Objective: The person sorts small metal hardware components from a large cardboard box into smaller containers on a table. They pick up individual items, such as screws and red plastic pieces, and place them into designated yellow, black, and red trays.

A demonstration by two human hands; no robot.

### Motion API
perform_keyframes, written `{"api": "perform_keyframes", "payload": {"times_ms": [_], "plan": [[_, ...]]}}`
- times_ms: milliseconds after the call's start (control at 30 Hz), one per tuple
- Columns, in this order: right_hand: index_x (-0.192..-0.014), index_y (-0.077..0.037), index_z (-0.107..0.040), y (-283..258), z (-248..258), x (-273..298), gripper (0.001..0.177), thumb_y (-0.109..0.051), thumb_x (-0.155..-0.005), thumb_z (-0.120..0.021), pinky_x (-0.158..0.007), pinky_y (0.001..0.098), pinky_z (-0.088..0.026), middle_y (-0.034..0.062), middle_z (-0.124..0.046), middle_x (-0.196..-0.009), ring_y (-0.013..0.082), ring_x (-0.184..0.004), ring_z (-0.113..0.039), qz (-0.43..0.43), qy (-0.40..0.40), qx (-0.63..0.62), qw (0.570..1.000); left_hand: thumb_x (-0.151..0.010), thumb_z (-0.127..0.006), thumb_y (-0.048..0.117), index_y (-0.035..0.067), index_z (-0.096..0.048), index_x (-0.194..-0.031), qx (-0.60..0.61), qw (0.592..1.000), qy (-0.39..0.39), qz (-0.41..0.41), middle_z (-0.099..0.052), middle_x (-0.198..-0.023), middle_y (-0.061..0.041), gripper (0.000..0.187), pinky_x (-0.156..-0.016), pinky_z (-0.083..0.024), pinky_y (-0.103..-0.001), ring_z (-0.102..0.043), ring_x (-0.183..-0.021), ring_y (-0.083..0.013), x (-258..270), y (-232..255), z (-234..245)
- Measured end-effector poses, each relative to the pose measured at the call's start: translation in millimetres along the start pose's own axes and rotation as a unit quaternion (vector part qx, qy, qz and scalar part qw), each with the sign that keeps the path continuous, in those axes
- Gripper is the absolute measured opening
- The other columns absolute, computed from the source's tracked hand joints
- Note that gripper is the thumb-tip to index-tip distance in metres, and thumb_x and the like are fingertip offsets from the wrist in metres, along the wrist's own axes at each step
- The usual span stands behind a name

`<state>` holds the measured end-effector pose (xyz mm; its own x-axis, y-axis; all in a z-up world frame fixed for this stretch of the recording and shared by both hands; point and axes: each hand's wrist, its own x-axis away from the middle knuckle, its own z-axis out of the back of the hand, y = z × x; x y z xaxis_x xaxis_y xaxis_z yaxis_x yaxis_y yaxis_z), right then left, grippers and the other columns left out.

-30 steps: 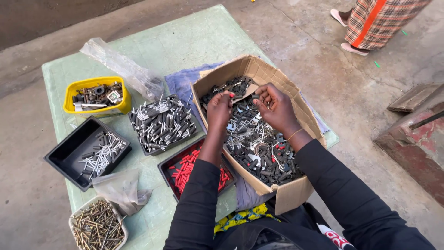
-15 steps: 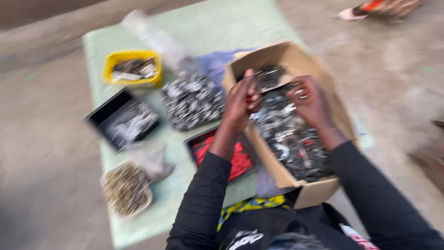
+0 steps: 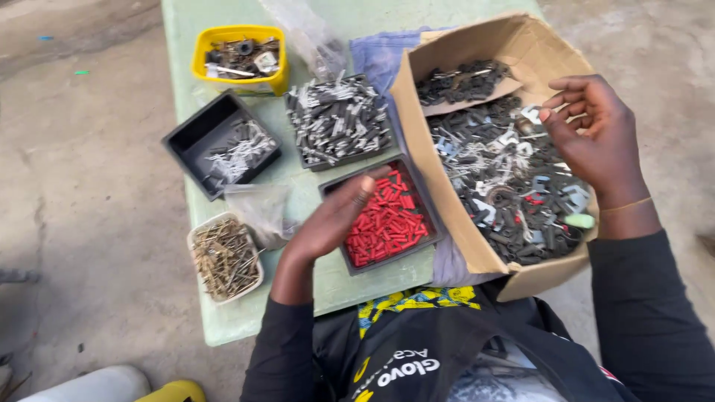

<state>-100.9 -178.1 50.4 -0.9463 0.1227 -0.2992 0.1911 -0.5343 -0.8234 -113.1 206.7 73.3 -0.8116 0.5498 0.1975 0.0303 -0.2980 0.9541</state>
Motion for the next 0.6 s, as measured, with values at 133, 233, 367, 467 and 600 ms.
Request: {"api": "perform_keyframes", "payload": {"times_ms": [133, 233, 367, 467, 600], "plan": [[-0.128, -0.007, -0.063, 25, 42, 32, 0.042, 0.008, -0.091, -0.049, -0.069, 0.0187, -0.045, 0.0076, -0.070, -0.111, 0.0112, -0.091, -0.064, -0.031, 0.042, 0.054, 0.997, -0.107, -0.036, 0.039, 0.011, -0.060, -0.136, -0.014, 0.986, 0.082, -0.142, -0.064, -0.140, -0.006, 0.047, -0.112, -0.040, -0.033, -0.056, -0.133, -0.0168, -29, 18, -17], [-0.124, 0.001, -0.068, -1, 54, 55, 0.037, 0.011, -0.091, -0.057, -0.078, 0.0351, -0.053, 0.0221, -0.071, -0.103, 0.0271, -0.090, -0.068, -0.131, 0.025, 0.054, 0.990, -0.109, -0.048, 0.024, 0.004, -0.066, -0.131, 0.089, 0.973, 0.110, -0.181, -0.070, -0.120, -0.013, 0.035, -0.104, -0.051, -0.042, -0.059, -0.119, -0.0204, -53, 38, -40], [-0.102, -0.001, -0.076, -14, 53, 68, 0.020, 0.002, -0.087, -0.063, -0.079, 0.0537, -0.054, 0.0295, -0.074, -0.091, 0.0504, -0.084, -0.071, -0.140, -0.097, 0.174, 0.970, -0.105, -0.061, 0.021, 0.010, -0.071, -0.123, 0.044, 0.963, 0.046, -0.261, -0.073, -0.102, -0.013, 0.024, -0.089, -0.059, -0.041, -0.070, -0.103, -0.0235, -109, 68, -78], [-0.096, -0.004, -0.076, -4, 38, 75, 0.014, -0.004, -0.085, -0.068, -0.081, 0.0557, -0.055, 0.0236, -0.075, -0.093, 0.0487, -0.085, -0.072, -0.110, -0.165, 0.209, 0.958, -0.101, -0.065, 0.024, 0.012, -0.073, -0.115, -0.022, 0.964, 0.016, -0.266, -0.073, -0.095, -0.014, 0.020, -0.080, -0.062, -0.043, -0.073, -0.095, -0.0311, -158, 66, -106], [-0.106, -0.011, -0.076, -10, 8, 72, 0.024, -0.014, -0.083, -0.072, -0.076, 0.0508, -0.057, 0.0149, -0.073, -0.096, 0.0408, -0.087, -0.073, -0.103, -0.138, 0.233, 0.957, -0.099, -0.061, 0.021, 0.012, -0.072, -0.108, -0.096, 0.960, 0.031, -0.262, -0.070, -0.087, -0.017, 0.017, -0.078, -0.057, -0.050, -0.072, -0.089, -0.0380, -199, 27, -121]]}}
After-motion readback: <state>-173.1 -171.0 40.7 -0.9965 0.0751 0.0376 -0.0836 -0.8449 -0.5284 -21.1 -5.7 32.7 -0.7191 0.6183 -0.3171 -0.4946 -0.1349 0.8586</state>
